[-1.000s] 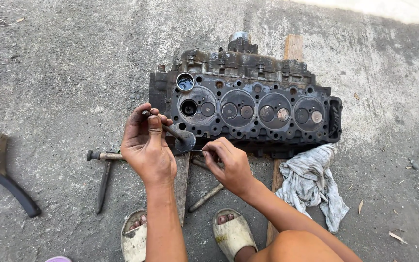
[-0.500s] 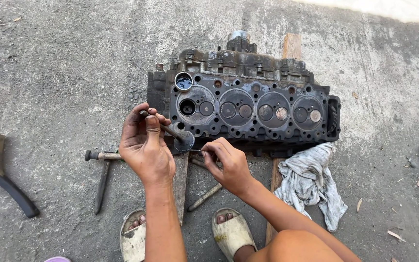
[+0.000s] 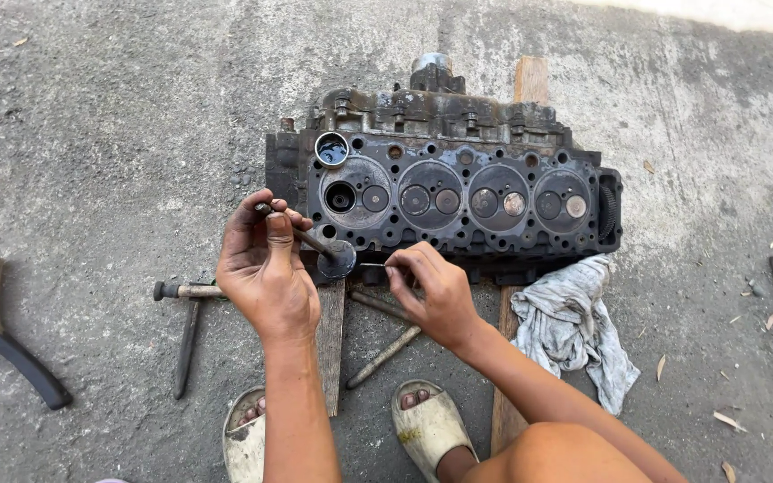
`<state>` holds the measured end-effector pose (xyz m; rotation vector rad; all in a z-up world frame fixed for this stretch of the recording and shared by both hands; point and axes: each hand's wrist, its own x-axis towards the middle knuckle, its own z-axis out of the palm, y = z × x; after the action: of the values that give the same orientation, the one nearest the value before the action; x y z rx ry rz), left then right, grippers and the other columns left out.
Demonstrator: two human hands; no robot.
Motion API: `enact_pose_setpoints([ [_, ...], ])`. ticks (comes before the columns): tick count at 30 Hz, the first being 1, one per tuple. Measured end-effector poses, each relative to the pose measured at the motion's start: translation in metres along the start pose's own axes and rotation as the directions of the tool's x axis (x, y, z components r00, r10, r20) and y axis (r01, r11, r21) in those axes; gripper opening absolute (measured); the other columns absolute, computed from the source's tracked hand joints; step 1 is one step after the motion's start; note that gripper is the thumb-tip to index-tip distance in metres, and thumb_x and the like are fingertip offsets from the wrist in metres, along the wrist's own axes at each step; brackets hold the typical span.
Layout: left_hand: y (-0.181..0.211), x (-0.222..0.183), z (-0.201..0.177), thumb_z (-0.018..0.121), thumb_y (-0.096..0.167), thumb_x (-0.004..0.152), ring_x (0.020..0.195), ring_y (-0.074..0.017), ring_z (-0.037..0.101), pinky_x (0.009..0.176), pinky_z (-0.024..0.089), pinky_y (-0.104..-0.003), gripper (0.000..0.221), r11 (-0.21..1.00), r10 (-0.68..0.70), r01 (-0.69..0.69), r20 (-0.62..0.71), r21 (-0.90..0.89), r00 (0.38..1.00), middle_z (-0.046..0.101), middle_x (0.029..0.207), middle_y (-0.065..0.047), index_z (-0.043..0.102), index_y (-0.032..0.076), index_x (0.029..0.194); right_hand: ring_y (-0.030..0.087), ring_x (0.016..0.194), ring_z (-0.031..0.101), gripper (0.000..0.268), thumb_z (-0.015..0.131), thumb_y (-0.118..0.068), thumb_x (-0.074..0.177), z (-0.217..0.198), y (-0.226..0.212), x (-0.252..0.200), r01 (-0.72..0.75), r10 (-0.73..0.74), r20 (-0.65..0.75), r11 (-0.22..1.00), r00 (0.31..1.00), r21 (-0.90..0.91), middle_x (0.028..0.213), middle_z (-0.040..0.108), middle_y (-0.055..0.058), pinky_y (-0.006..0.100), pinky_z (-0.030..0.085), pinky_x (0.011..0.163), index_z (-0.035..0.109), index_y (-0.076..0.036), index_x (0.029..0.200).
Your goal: Lap engine valves on a cylinder head using a manual lapping tool and compound
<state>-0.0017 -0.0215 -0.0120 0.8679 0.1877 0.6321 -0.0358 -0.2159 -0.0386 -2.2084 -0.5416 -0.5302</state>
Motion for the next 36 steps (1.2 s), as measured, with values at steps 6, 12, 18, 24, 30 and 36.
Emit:
enact_pose_setpoints([
  [6, 0.010, 0.000, -0.003, 0.073, -0.002, 0.112, 0.092, -0.0211, 0.074, 0.085, 0.072, -0.039, 0.018, 1.000, -0.016, 0.016, 0.035, 0.000, 0.999, 0.075, 0.108, -0.016, 0.073, -0.002, 0.130, 0.041, 0.081, 0.075, 0.005, 0.076, -0.005, 0.105, -0.035, 0.017, 0.006, -0.001, 0.001, -0.009, 1.000, 1.000, -0.003, 0.094, 0.076, 0.016, 0.046, 0.062, 0.069, 0.077, -0.005, 0.110],
  [12, 0.013, 0.000, 0.001, 0.072, -0.001, 0.113, 0.092, -0.0197, 0.074, 0.086, 0.072, -0.038, 0.018, 1.000, -0.001, 0.002, 0.072, -0.012, 0.997, 0.076, 0.109, -0.015, 0.073, -0.002, 0.131, 0.035, 0.080, 0.074, 0.004, 0.078, -0.009, 0.106, -0.083, -0.007, 0.021, -0.002, 0.005, 0.060, 0.998, 0.998, -0.056, 0.092, 0.074, 0.011, 0.040, 0.061, 0.067, 0.076, -0.008, 0.110],
  [18, 0.019, -0.003, 0.003, 0.073, 0.000, 0.113, 0.092, -0.0202, 0.075, 0.086, 0.073, -0.038, 0.019, 1.000, 0.026, -0.027, 0.081, 0.008, 0.996, 0.076, 0.109, -0.016, 0.072, -0.002, 0.132, 0.037, 0.079, 0.073, 0.005, 0.077, -0.008, 0.105, -0.067, -0.006, 0.026, 0.056, -0.057, 0.097, 0.998, 0.994, 0.014, 0.093, 0.074, 0.014, 0.043, 0.060, 0.063, 0.074, -0.007, 0.109],
  [24, 0.024, 0.000, 0.006, 0.072, -0.001, 0.113, 0.092, -0.0198, 0.074, 0.087, 0.073, -0.038, 0.017, 0.998, 0.056, -0.059, 0.070, 0.037, 0.996, 0.075, 0.109, -0.016, 0.073, -0.002, 0.130, 0.028, 0.075, 0.072, 0.005, 0.076, -0.011, 0.106, -0.047, 0.002, 0.030, 0.019, -0.028, 0.113, 0.996, 0.993, 0.086, 0.092, 0.071, 0.008, 0.034, 0.060, 0.060, 0.074, -0.009, 0.111],
  [30, 0.026, -0.006, 0.009, 0.073, -0.001, 0.112, 0.091, -0.0212, 0.075, 0.086, 0.074, -0.040, 0.018, 0.999, 0.038, -0.040, 0.077, 0.028, 0.996, 0.076, 0.108, -0.017, 0.073, -0.002, 0.130, 0.037, 0.080, 0.074, 0.008, 0.076, -0.012, 0.107, -0.040, 0.006, 0.016, 0.070, -0.075, 0.168, 0.997, 0.983, 0.038, 0.095, 0.072, 0.013, 0.045, 0.062, 0.065, 0.073, -0.008, 0.112],
  [36, 0.028, -0.003, 0.006, 0.072, -0.002, 0.113, 0.093, -0.0196, 0.075, 0.089, 0.073, -0.039, 0.018, 1.000, 0.023, -0.023, 0.088, 0.000, 0.996, 0.076, 0.109, -0.016, 0.073, -0.002, 0.131, 0.039, 0.090, 0.076, 0.009, 0.077, -0.013, 0.107, -0.111, 0.027, 0.027, 0.064, -0.069, 0.277, 0.998, 0.958, 0.028, 0.100, 0.075, 0.015, 0.047, 0.063, 0.078, 0.075, -0.006, 0.113],
])
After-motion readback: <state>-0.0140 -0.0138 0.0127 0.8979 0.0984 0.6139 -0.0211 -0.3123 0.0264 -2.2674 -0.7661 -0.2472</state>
